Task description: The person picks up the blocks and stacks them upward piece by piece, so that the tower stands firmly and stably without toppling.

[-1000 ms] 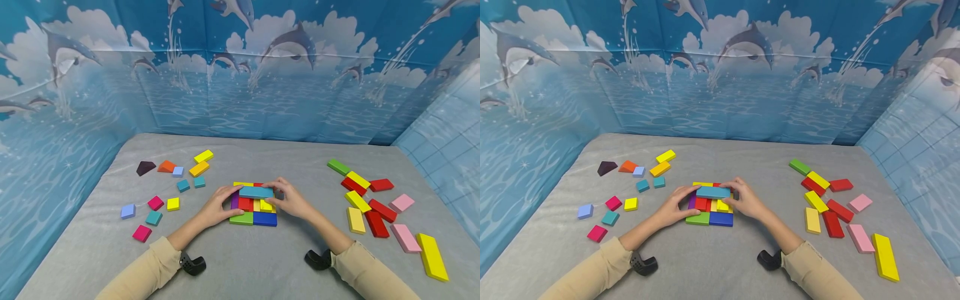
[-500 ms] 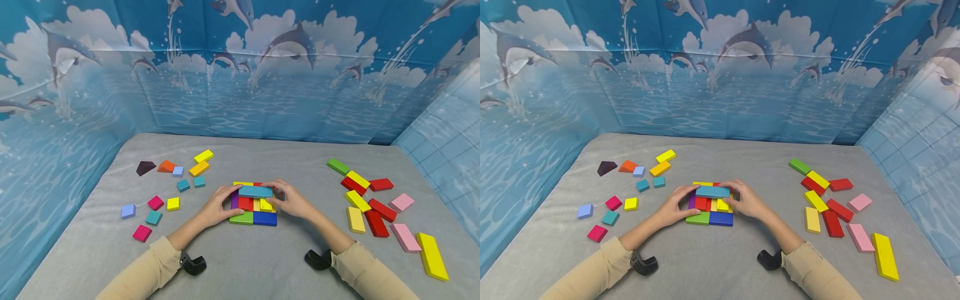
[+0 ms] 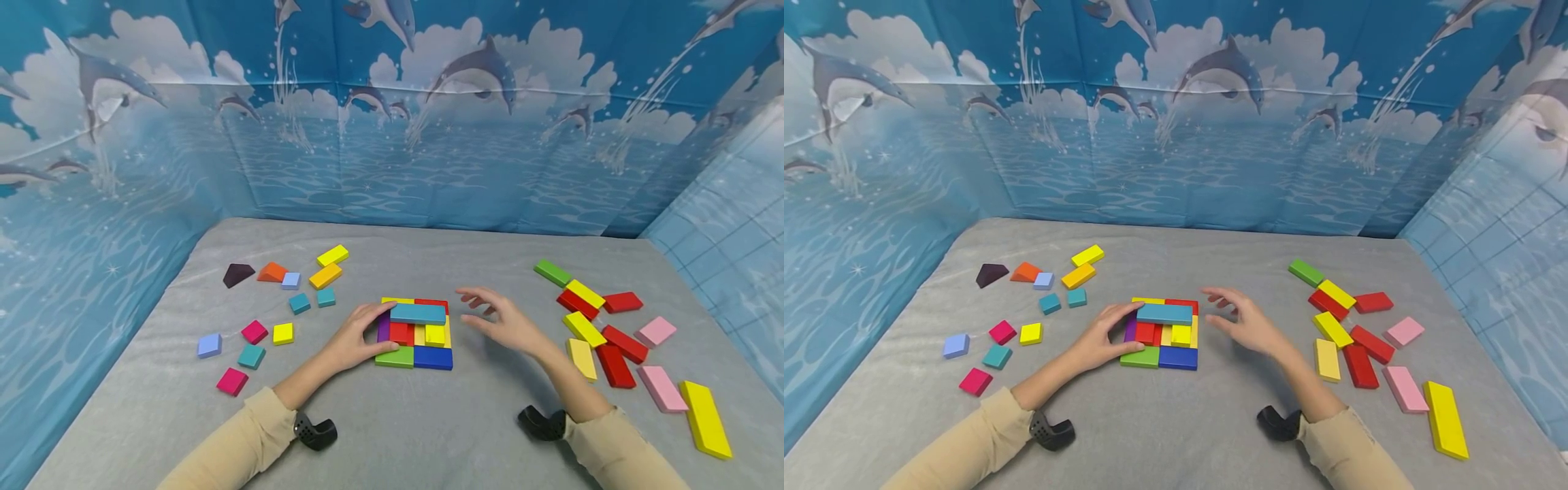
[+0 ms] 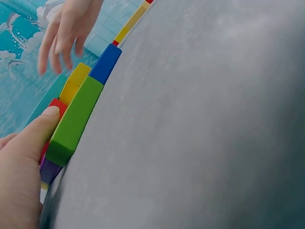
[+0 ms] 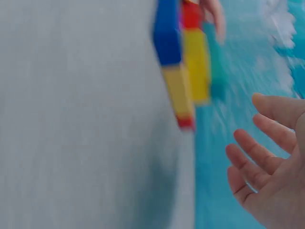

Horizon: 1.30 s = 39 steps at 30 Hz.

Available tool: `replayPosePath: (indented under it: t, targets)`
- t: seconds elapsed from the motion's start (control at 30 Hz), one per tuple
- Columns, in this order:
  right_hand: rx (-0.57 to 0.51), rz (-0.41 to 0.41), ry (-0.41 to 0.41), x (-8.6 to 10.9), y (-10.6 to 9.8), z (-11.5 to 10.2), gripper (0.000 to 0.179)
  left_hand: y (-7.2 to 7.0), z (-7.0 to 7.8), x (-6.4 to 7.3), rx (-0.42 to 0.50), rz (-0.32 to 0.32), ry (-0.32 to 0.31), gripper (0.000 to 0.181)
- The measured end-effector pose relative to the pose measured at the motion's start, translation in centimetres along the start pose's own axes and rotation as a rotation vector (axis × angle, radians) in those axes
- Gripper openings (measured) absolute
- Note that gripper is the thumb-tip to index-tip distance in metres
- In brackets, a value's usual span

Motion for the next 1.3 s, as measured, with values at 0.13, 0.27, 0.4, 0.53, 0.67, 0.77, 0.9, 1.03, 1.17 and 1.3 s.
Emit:
replayPosePath:
  t: [0.13, 0.27, 0.4, 0.53, 0.67, 0.77, 0.9, 1.03, 1.17, 1.3]
  targets:
    - [0.081, 0.107, 0.064, 4.0, -4.0, 0.9, 0.047, 0.0, 0.0, 0.1, 0.006, -0.003, -0.007, 0.069]
    - [0.193, 0.222, 0.188, 9.0, -7.3, 2.6, 0.047, -0.2, 0.1, 0.2, 0.007, 0.002, -0.016, 0.069]
    - [0.286, 0.284, 0.389, 13.9, -9.5, 4.9, 0.05, -0.3, 0.2, 0.2, 0.0, -0.002, -0.028, 0.069]
    - [0.357, 0.337, 0.569, 18.4, -10.7, 7.3, 0.054, -0.3, 0.2, 0.2, 0.0, -0.008, -0.028, 0.069]
    - [0.413, 0.393, 0.651, 22.1, -11.2, 9.6, 0.052, -0.2, 0.2, 0.2, 0.004, -0.004, -0.027, 0.069]
    - [0.419, 0.4, 0.716, 24.0, -11.1, 10.5, 0.053, -0.2, 0.2, 0.2, 0.007, -0.002, -0.025, 0.069]
    - [0.431, 0.403, 0.794, 25.4, -11.0, 10.9, 0.057, -0.1, 0.2, 0.2, 0.004, -0.003, -0.029, 0.069]
    - [0.438, 0.427, 0.798, 26.0, -11.0, 11.3, 0.055, 0.0, 0.1, 0.2, -0.005, 0.001, -0.019, 0.069]
    - [0.419, 0.396, 0.852, 26.3, -11.0, 11.5, 0.058, 0.1, 0.1, 0.1, -0.001, 0.0, -0.013, 0.069]
    - [0.407, 0.405, 0.856, 26.7, -11.0, 12.2, 0.057, 0.1, 0.2, 0.1, 0.004, 0.003, -0.005, 0.069]
Point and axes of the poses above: each hand's wrist, its own x-axis away from the middle knuckle, its own y-axis out of the palm, z = x × y, the point moved 2 cm from there along -x, towards the middle knuckle
